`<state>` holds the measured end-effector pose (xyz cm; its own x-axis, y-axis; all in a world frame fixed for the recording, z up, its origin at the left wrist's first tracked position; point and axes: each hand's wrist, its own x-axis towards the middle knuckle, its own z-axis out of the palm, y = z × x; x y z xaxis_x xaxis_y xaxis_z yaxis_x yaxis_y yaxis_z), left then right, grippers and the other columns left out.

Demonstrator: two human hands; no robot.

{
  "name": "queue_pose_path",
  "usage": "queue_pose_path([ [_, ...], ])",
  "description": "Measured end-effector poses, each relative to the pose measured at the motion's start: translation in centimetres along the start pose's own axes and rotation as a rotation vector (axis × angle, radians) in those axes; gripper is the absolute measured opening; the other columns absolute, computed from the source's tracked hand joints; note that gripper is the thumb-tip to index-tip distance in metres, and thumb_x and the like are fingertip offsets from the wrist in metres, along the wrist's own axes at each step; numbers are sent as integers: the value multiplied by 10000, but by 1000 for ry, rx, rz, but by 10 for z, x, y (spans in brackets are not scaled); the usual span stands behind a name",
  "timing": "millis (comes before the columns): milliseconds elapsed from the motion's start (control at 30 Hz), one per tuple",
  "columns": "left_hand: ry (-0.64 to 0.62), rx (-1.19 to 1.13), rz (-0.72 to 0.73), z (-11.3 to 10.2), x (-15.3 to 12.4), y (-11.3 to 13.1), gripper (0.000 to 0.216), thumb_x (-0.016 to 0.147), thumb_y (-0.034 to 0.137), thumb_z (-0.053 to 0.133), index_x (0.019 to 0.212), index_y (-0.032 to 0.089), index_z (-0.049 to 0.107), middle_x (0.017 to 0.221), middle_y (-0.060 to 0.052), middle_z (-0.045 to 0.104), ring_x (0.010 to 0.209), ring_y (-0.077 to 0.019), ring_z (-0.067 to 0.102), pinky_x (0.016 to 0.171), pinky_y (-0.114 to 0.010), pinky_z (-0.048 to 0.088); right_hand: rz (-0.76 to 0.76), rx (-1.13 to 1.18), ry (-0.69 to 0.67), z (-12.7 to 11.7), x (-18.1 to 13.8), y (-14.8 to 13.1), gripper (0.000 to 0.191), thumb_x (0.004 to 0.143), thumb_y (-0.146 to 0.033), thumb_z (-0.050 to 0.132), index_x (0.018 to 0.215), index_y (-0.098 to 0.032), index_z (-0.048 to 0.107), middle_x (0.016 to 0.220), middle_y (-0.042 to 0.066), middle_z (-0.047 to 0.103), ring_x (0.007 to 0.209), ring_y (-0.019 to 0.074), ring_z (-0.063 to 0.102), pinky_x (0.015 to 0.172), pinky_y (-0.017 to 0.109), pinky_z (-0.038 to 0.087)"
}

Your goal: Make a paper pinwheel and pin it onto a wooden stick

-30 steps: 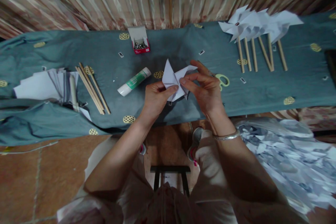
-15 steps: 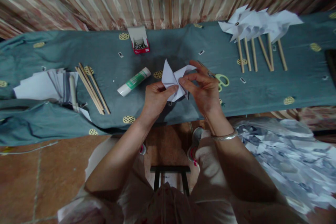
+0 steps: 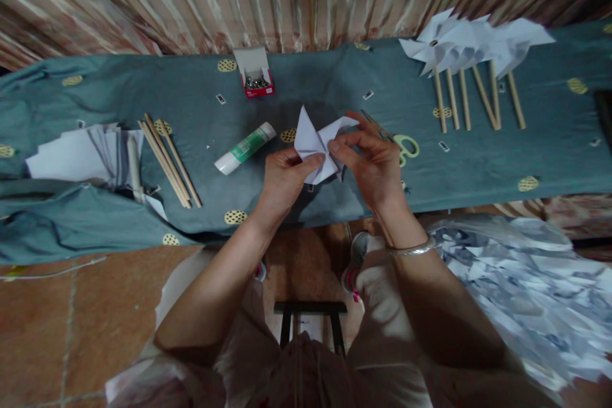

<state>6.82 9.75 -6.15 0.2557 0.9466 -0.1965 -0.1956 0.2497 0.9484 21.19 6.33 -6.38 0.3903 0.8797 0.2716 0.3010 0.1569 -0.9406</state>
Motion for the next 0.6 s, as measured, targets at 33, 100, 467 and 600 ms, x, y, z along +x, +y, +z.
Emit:
queue_pose_path([
  [33,-1,-14,1,0,0,0,163,618,278,858,725,177,786,740,-10,756,678,-153,654,679,-271,499,7,-5,7,0,0,-1,101,779,-224,785,715,-269,722,1128,30,735,1344,261,561,1152,468,452],
  [100,-5,-55,-2,0,1,0,174,606,277,861,727,175,788,722,-6,753,667,-145,651,679,-265,499,18,-17,22,-1,-1,-5,84,771,-224,794,732,-266,732,1228,33,708,1339,259,563,1166,469,437],
  [467,-3,-208,-66,-2,3,4,270,560,310,912,748,163,785,757,-22,769,684,-138,678,701,-253,511,-4,-114,2,1,-14,-11,61,767,-243,799,764,-262,741,1392,15,624,1444,284,448,1229,520,317],
  [600,-8,-221,-59,-2,3,4,293,561,328,926,758,163,784,771,-24,773,703,-146,692,720,-262,530,12,-115,6,1,-14,-10,69,770,-237,795,744,-255,734,1373,33,636,1433,301,461,1239,535,282],
])
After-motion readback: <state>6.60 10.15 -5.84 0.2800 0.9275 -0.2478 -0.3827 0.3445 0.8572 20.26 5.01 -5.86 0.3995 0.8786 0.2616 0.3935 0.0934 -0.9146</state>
